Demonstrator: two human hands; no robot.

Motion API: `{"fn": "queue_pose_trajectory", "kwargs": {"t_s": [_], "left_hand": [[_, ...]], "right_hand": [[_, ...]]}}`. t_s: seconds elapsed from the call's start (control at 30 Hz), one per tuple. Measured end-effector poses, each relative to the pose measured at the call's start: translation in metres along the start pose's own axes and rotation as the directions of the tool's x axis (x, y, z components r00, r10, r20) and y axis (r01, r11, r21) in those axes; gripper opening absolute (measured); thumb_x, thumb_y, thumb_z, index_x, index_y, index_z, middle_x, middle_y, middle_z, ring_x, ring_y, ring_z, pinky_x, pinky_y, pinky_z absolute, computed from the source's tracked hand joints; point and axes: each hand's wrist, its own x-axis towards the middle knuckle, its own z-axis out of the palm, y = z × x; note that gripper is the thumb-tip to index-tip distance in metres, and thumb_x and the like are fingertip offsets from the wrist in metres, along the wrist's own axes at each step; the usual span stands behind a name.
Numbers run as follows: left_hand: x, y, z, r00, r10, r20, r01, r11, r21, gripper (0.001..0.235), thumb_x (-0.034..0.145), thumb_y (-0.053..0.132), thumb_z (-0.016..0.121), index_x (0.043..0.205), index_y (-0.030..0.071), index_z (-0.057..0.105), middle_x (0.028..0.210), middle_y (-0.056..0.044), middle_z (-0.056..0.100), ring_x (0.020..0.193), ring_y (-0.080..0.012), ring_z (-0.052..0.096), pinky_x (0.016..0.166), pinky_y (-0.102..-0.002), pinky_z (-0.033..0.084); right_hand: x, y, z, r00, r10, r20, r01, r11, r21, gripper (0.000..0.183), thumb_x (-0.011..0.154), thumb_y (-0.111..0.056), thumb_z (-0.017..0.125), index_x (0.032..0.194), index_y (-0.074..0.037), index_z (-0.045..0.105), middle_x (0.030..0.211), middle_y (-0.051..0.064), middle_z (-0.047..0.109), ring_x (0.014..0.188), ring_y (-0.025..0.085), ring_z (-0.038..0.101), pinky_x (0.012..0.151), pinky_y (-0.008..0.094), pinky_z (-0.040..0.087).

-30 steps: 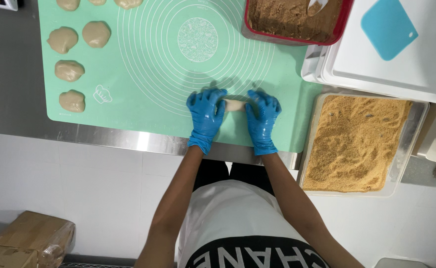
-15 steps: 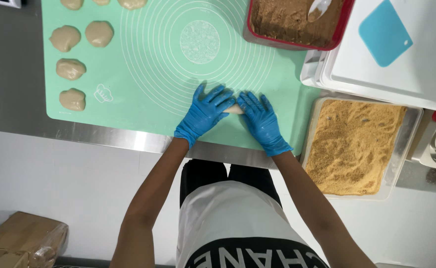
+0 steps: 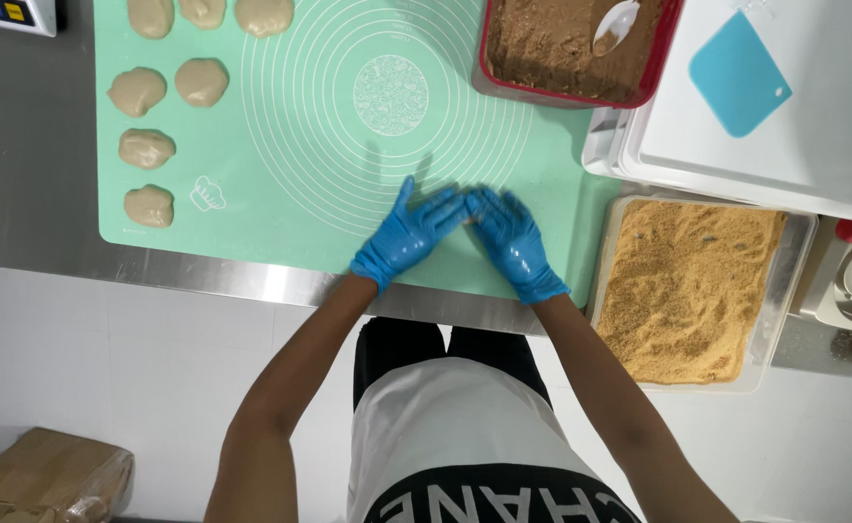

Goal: The person prepares multiple pastries by filling pieces of dough with a dark paste, rolling them into cylinders, and coating them in crumbs before placing them on a tray.

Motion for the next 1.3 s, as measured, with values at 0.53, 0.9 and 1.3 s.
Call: {"fn": "queue_pose_trajectory", "kwargs": {"t_s": [0.53,0.9,1.3], "left_hand": [[0.022,-0.019,-0.023,0.998,0.061,0.005,-0.059,0.979,-0.196,0.066,0.102,0.047,0.055,0.158,0.015,0.042,0.155,-0.009,0.050,0.145,-0.0230,0.048,0.117,-0.073,0.021],[0.067,-0.042,0.017,0.970,-0.194,0.145,0.233,0.581,-0.780,0.060,0.103,0.012,0.062,0.159,0.008,0.042,0.132,-0.013,0.067,0.122,-0.0281,0.064,0.119,-0.043,0.041],[0.048,0.036,-0.022,0.644,-0.403,0.650,0.194,-0.736,-0.649,0.031,0.100,0.021,0.068,0.125,0.003,0.072,0.106,-0.004,0.070,0.094,-0.0131,0.063,0.085,-0.028,0.053]], "right_hand": [[-0.011,0.001,-0.005,0.961,0.257,-0.104,-0.246,0.963,0.106,0.067,0.100,0.000,0.061,0.161,-0.003,0.032,0.157,0.007,0.055,0.143,0.028,0.055,0.123,0.048,0.034],[0.032,0.041,0.030,0.897,0.398,-0.194,-0.277,0.847,0.454,0.047,0.093,-0.005,0.074,0.139,-0.010,0.061,0.139,0.009,0.067,0.131,0.028,0.060,0.114,0.040,0.043],[0.036,-0.004,-0.043,0.756,0.601,0.257,-0.490,0.260,0.832,0.016,0.095,-0.002,0.072,0.111,-0.002,0.073,0.101,0.002,0.069,0.095,0.011,0.062,0.090,0.026,0.052]]}}
